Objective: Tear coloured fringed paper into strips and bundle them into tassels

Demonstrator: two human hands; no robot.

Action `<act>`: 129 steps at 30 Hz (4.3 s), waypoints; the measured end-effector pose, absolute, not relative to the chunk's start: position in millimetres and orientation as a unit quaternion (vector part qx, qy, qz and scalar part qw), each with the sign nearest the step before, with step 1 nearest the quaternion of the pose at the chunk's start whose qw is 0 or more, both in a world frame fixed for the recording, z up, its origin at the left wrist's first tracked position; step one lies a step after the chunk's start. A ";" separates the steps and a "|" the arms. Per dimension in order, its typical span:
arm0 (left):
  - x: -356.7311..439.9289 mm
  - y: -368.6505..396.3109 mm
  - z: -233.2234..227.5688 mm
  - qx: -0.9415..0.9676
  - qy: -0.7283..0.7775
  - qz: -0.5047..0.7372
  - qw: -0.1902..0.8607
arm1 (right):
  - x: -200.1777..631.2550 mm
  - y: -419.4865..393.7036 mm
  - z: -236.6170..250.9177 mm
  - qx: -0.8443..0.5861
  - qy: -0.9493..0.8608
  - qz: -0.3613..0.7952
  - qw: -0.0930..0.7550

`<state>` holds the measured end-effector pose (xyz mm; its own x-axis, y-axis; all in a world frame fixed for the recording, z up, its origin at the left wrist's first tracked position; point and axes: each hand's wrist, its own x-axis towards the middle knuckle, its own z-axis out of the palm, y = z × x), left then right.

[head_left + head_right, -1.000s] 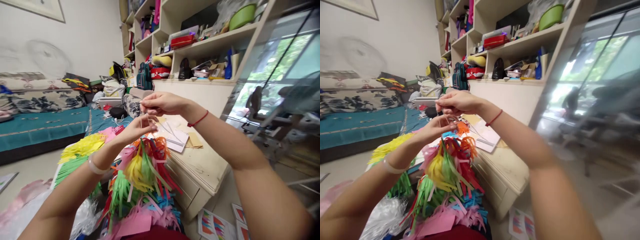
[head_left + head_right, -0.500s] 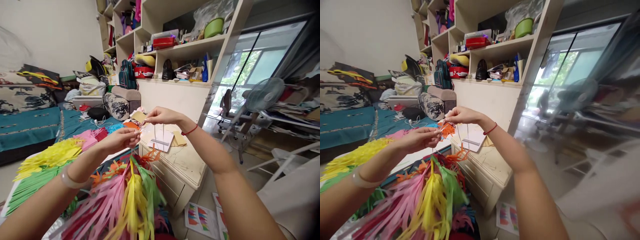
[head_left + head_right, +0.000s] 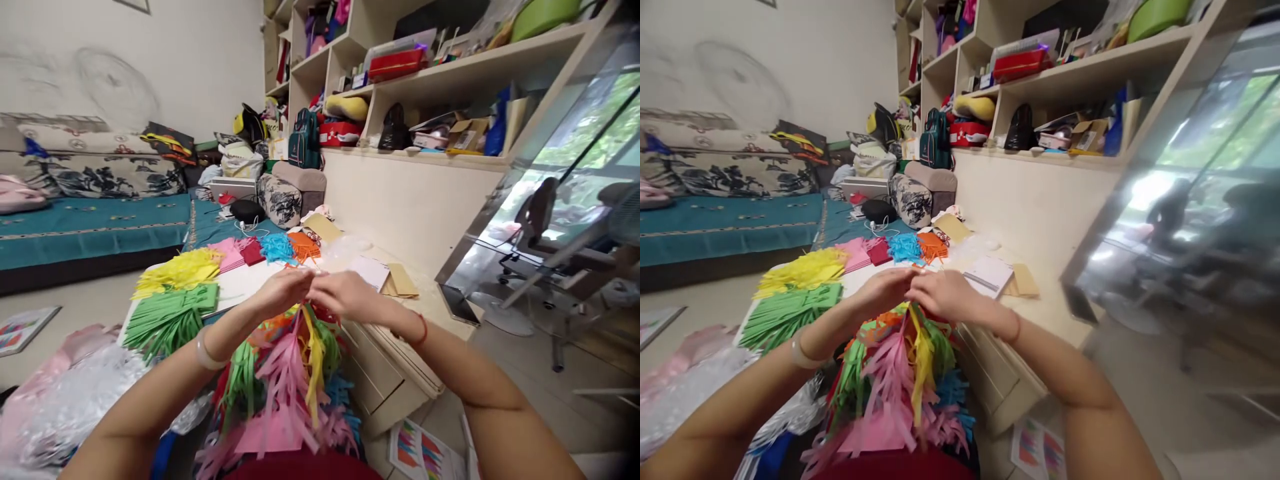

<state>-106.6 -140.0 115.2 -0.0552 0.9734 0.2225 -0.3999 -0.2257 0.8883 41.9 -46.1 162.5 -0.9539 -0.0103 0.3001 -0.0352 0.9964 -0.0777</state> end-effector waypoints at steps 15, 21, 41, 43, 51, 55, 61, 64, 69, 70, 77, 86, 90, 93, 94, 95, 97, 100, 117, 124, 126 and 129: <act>-115.1 -148.3 114.7 0.420 0.320 0.605 0.596 | 36.9 -36.9 124.1 -0.035 -0.976 -0.007 0.214; -113.5 -149.2 114.5 0.439 0.361 0.628 0.532 | 41.7 -38.1 123.8 0.012 -0.980 0.055 0.193; -110.0 -143.0 115.1 0.349 0.335 0.734 0.477 | 46.7 -42.1 132.8 0.018 -0.976 0.181 0.123; -110.7 -141.3 112.9 0.371 0.347 0.711 0.487 | 53.1 -49.7 147.4 0.038 -0.964 0.248 0.085; -106.7 -152.7 115.6 0.441 0.319 0.610 0.575 | 32.3 -30.1 180.4 0.067 -0.920 0.381 0.065; -105.5 -157.2 120.3 0.393 0.285 0.713 0.506 | 16.3 -27.8 141.6 -0.051 -0.933 0.275 0.227; -101.3 -162.0 122.5 0.386 0.313 0.751 0.435 | 44.1 -52.3 155.6 -0.006 -0.994 0.083 0.063; -101.1 -164.4 122.6 0.418 0.324 0.695 0.488 | 47.2 -50.3 178.9 0.047 -0.985 0.147 0.081; -104.5 -166.1 125.9 0.444 0.296 0.598 0.598 | 28.1 -26.8 155.2 0.057 -0.931 0.317 0.170; -105.1 -164.8 125.7 0.427 0.289 0.624 0.588 | 26.3 -26.4 144.2 0.041 -0.933 0.307 0.185; -105.3 -159.1 116.7 0.410 0.323 0.668 0.531 | 41.5 -45.0 140.1 0.024 -0.979 0.022 0.202; -110.3 -162.9 118.6 0.413 0.321 0.658 0.541 | 38.4 -35.9 133.5 0.087 -0.979 0.021 0.182; -110.9 -161.4 121.7 0.457 0.303 0.573 0.609 | 40.2 -31.7 138.2 0.097 -0.955 0.019 0.278; -108.7 -158.9 124.1 0.413 0.301 0.675 0.532 | 39.8 -26.4 136.6 0.137 -0.956 -0.027 0.260; -108.2 -158.5 124.5 0.419 0.318 0.669 0.525 | 39.9 -24.8 136.2 0.151 -0.957 -0.025 0.247; -107.9 -158.5 124.9 0.440 0.335 0.636 0.538 | 39.9 -23.3 135.9 0.152 -0.957 -0.018 0.246; -108.1 -159.3 126.1 0.487 0.346 0.553 0.581 | 40.3 -21.1 135.5 0.121 -0.954 -0.010 0.273; -110.5 -158.2 127.0 0.473 0.312 0.602 0.562 | 43.7 -25.0 137.0 0.078 -0.964 -0.016 0.255; -108.8 -155.1 128.0 0.407 0.307 0.655 0.558 | 50.3 -34.0 151.4 0.098 -0.963 0.067 0.243; -104.5 -156.1 131.3 0.374 0.273 0.686 0.562 | 40.4 -19.9 130.0 0.060 -0.976 -0.026 0.206; -104.1 -153.2 130.5 0.364 0.270 0.709 0.541 | 43.1 -26.7 121.8 0.063 -0.985 -0.037 0.154; -105.0 -152.9 129.8 0.391 0.270 0.728 0.494 | 46.2 -28.7 129.6 0.026 -0.990 -0.061 0.126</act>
